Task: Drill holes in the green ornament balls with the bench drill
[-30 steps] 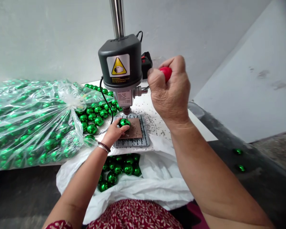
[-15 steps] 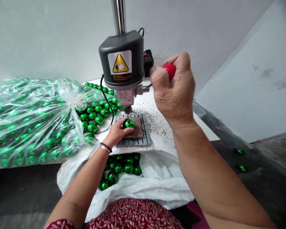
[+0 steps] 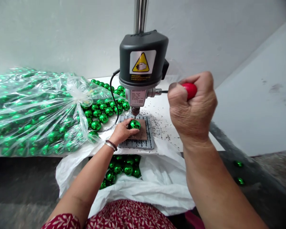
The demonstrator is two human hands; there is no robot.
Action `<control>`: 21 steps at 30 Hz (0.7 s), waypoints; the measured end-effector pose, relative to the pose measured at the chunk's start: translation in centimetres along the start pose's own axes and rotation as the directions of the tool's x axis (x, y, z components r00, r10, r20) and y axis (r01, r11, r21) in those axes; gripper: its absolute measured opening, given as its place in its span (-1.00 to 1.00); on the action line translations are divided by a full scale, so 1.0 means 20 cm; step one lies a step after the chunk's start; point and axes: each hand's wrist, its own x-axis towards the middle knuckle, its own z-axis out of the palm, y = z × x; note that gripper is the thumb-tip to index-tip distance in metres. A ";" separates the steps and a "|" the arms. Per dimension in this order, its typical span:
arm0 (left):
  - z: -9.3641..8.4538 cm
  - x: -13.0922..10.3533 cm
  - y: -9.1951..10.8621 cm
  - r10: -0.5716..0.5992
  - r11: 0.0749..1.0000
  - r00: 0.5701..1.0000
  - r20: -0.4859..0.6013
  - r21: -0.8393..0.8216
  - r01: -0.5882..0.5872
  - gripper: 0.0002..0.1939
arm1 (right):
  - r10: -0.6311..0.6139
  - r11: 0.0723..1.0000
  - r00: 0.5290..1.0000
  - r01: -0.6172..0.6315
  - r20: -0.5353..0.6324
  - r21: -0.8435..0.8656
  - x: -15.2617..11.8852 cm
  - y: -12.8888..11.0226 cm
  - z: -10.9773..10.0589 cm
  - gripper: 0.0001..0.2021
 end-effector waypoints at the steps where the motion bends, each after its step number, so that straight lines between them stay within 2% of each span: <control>1: 0.00 0.00 -0.01 0.003 1.000 1.000 0.005 -0.004 -0.003 -0.36 | 0.006 1.000 1.000 -0.006 -0.005 -0.008 -0.01 0.00 0.00 -0.86; 5: 0.01 0.01 -0.03 0.017 1.000 0.999 0.030 -0.015 -0.016 -0.37 | -0.001 0.999 1.000 -0.001 -0.032 -0.049 -0.02 0.00 0.00 -0.87; 11: 0.01 0.01 -0.04 0.050 0.999 0.999 0.012 0.007 -0.050 -0.41 | -0.055 0.996 0.998 0.053 -0.030 -0.076 -0.06 0.02 0.00 -0.88; 16: 0.00 0.01 -0.04 0.048 0.998 0.998 0.041 0.032 -0.050 -0.45 | -0.065 0.996 0.995 0.060 -0.077 -0.065 -0.13 0.06 0.01 -0.87; 21: 0.01 0.01 -0.04 0.062 0.998 0.998 0.027 0.014 -0.063 -0.45 | -0.089 0.995 0.986 0.084 -0.139 -0.044 -0.20 0.10 0.04 -0.86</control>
